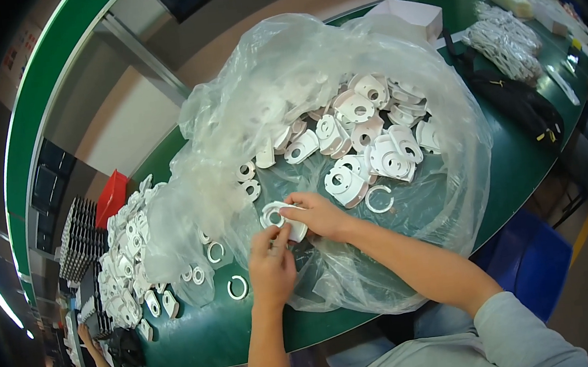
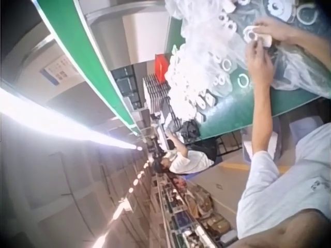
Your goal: Assembling small plastic components at an industrial workbench.
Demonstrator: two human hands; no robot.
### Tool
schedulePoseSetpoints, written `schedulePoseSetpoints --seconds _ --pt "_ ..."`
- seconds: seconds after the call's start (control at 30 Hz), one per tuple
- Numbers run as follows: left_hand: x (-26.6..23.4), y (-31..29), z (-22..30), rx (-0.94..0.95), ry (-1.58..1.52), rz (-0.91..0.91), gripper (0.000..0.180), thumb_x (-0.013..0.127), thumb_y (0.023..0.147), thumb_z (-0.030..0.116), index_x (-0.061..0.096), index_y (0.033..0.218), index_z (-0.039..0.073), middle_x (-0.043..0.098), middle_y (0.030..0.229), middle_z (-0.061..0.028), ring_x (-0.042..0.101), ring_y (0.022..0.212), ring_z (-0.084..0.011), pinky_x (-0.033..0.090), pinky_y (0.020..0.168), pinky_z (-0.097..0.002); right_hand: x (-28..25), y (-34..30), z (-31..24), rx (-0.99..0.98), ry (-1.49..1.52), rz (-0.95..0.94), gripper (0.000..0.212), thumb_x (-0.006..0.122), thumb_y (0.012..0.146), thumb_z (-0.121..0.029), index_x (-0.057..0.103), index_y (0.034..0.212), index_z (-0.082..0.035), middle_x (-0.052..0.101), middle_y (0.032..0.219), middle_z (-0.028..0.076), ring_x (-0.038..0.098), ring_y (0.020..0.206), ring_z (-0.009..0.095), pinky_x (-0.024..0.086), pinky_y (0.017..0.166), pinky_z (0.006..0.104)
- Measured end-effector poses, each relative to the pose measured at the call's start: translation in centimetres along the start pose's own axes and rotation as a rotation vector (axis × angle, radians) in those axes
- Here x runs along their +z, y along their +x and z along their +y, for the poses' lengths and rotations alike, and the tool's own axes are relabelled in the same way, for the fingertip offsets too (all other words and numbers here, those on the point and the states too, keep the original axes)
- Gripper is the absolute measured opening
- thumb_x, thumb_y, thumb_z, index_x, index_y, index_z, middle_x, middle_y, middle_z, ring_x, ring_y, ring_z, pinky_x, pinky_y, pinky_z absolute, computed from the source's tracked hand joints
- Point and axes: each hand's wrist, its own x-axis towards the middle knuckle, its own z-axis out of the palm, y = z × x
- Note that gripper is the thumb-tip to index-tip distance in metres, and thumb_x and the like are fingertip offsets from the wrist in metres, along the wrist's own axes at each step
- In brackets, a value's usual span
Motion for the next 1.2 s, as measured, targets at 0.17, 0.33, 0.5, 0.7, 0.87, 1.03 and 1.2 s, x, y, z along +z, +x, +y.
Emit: schedulePoseSetpoints --seconds 0.17,0.33,0.5,0.7,0.87,1.03,1.2 --pt "-0.4 -0.5 -1.9 -0.532 -0.511 0.37 0.026 0.056 0.083 -0.005 0.061 0.108 -0.001 0.058 0.095 -0.0074 0.057 0.077 -0.0116 0.047 0.059 -0.023 0.4 -0.1 -0.3 0.076 0.187 -0.052 0.019 0.054 0.092 -0.015 0.052 0.107 -0.004 0.065 0.087 0.004 0.061 0.071 0.008 0.047 0.055 0.0207" --pt "0.0 -0.5 -2.4 -0.684 -0.85 0.32 0.023 0.061 0.084 -0.001 0.061 0.107 -0.004 0.061 0.094 -0.0071 0.057 0.08 -0.0106 0.047 0.059 -0.0219 0.7 -0.3 0.1 -0.014 0.103 -0.168 0.021 0.052 0.093 -0.013 0.052 0.111 -0.004 0.064 0.093 0.004 0.06 0.082 0.008 0.047 0.07 0.0225" --pt "-0.4 -0.6 -2.6 -0.567 -0.753 0.362 0.018 0.06 0.084 -0.004 0.063 0.101 -0.006 0.063 0.091 -0.0069 0.058 0.075 -0.011 0.047 0.062 -0.023 1.3 -0.6 -0.2 -0.106 -0.011 -0.207 0.022 0.053 0.09 -0.007 0.057 0.11 0.0 0.063 0.097 0.004 0.058 0.089 0.009 0.046 0.079 0.0244" --pt "-0.9 -0.5 -2.2 -0.518 -0.762 0.365 0.014 0.065 0.08 -0.004 0.065 0.094 -0.004 0.062 0.088 -0.0067 0.058 0.073 -0.0106 0.047 0.061 -0.0213 0.8 -0.4 0.2 -0.13 -0.156 -0.263 0.023 0.054 0.089 -0.003 0.059 0.112 -0.002 0.062 0.102 0.002 0.057 0.091 0.008 0.046 0.082 0.0243" --pt "-1.0 -0.7 -2.6 -0.584 -0.806 0.35 0.011 0.063 0.081 -0.004 0.065 0.091 -0.006 0.063 0.081 -0.0068 0.059 0.067 -0.0116 0.047 0.06 -0.0217 1.6 -1.0 -0.5 -0.084 -0.084 -0.258 0.024 0.053 0.089 -0.002 0.059 0.112 -0.002 0.061 0.103 0.003 0.057 0.093 0.008 0.045 0.084 0.0245" --pt "-1.3 -0.5 -2.5 -0.636 -0.876 0.338 0.009 0.062 0.083 -0.003 0.064 0.091 -0.006 0.063 0.075 -0.0075 0.059 0.064 -0.0127 0.047 0.06 -0.0229 1.5 -1.0 -0.3 -0.114 -0.064 -0.258 0.025 0.051 0.089 -0.002 0.058 0.112 -0.002 0.061 0.103 0.003 0.056 0.094 0.009 0.045 0.084 0.0253" --pt "-1.1 -0.5 -2.6 -0.649 -0.901 0.348 0.009 0.061 0.083 -0.002 0.064 0.09 -0.007 0.063 0.075 -0.0087 0.059 0.061 -0.0143 0.048 0.057 -0.0247 1.7 -1.1 -0.3 -0.151 -0.112 -0.225 0.02 0.055 0.088 -0.01 0.058 0.106 -0.001 0.06 0.095 0.002 0.053 0.087 0.008 0.043 0.078 0.0251"
